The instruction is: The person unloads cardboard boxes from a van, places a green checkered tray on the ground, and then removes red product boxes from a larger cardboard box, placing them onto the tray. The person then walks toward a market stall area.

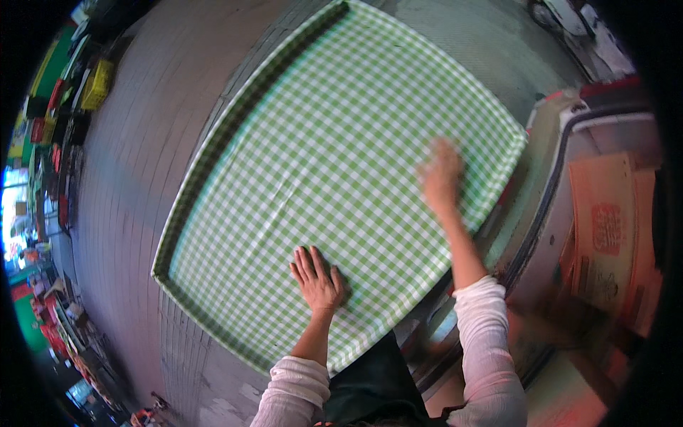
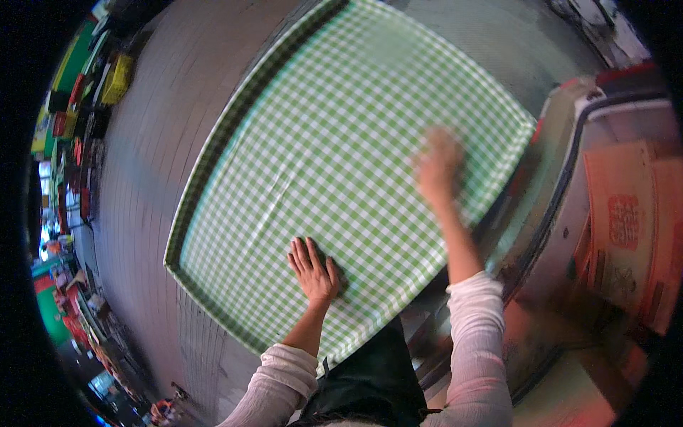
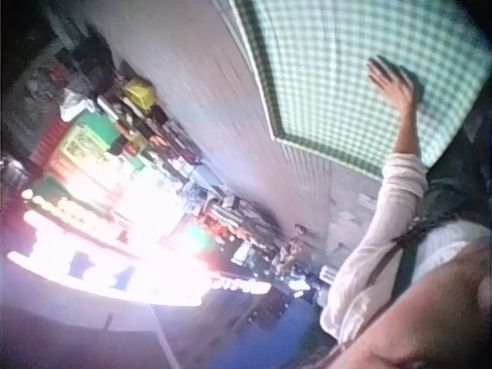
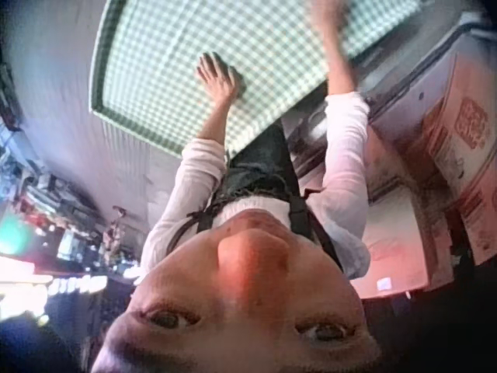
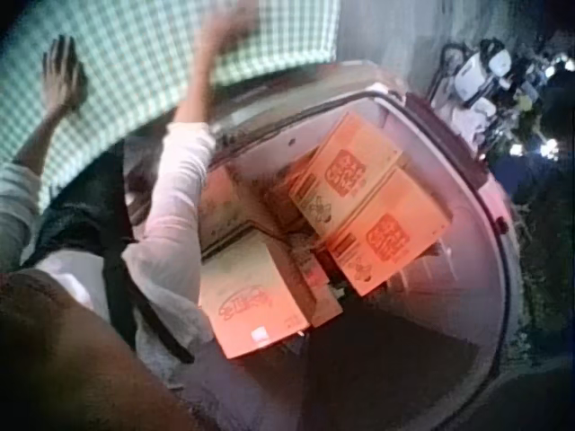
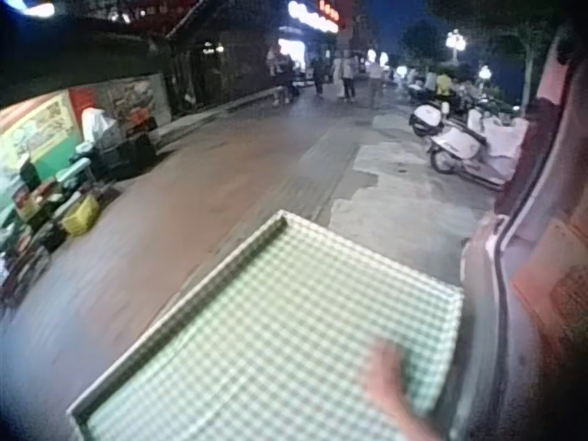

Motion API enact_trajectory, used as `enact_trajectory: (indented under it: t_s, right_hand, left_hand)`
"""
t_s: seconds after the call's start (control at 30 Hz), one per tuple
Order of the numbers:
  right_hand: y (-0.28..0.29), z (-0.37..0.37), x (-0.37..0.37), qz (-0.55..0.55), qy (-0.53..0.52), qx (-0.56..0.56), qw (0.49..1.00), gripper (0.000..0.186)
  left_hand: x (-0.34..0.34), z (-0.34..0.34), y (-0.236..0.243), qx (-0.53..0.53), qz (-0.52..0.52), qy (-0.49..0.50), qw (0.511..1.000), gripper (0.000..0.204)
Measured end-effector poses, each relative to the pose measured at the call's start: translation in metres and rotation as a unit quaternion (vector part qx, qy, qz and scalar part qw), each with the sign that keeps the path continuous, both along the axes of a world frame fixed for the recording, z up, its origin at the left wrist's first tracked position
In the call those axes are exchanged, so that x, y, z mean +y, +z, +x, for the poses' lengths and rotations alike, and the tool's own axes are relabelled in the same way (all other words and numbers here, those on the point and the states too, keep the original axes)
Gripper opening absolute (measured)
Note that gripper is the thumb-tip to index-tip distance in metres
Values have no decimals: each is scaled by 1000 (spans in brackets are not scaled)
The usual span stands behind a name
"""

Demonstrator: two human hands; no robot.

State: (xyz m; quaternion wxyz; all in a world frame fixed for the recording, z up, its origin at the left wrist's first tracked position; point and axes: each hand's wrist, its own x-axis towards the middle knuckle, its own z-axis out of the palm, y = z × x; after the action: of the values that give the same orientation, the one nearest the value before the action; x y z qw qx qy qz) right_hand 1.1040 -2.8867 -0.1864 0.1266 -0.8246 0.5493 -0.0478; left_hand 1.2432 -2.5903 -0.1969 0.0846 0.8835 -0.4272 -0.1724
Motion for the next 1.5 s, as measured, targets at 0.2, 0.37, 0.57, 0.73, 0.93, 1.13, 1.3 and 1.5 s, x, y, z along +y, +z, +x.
enact_trajectory:
  t_s: [0.2,0.37,0.57,0.73,0.93,1.13,1.3,1.5]
  right_hand:
    - [-43,72,4,5,73,-6,997,61]
    - [-12,166,57,143,450,-143,870,62]
    - [-53,56,-98,34,8,-7,999,70]
    - [-76,69,-174,-132,-34,66,988,73]
    - [-54,210,-137,80,334,-77,936,73]
    - [-62,196,-236,12,253,-93,963,70]
    - [-78,227,-238,-47,231,-68,969,68]
    - [-60,250,-197,149,472,-222,840,66]
  left_hand:
    - [-4,2,3,29,39,-8,999,63]
    - [-6,3,3,44,72,-19,996,64]
    - [-6,3,7,80,72,-2,994,66]
    - [-6,4,0,80,66,-1,995,68]
    - [-2,7,-8,71,57,-2,996,68]
    - [2,1,-11,53,47,19,997,65]
    - [2,-1,-10,51,50,17,997,64]
    - [-1,-1,-11,43,57,30,997,64]
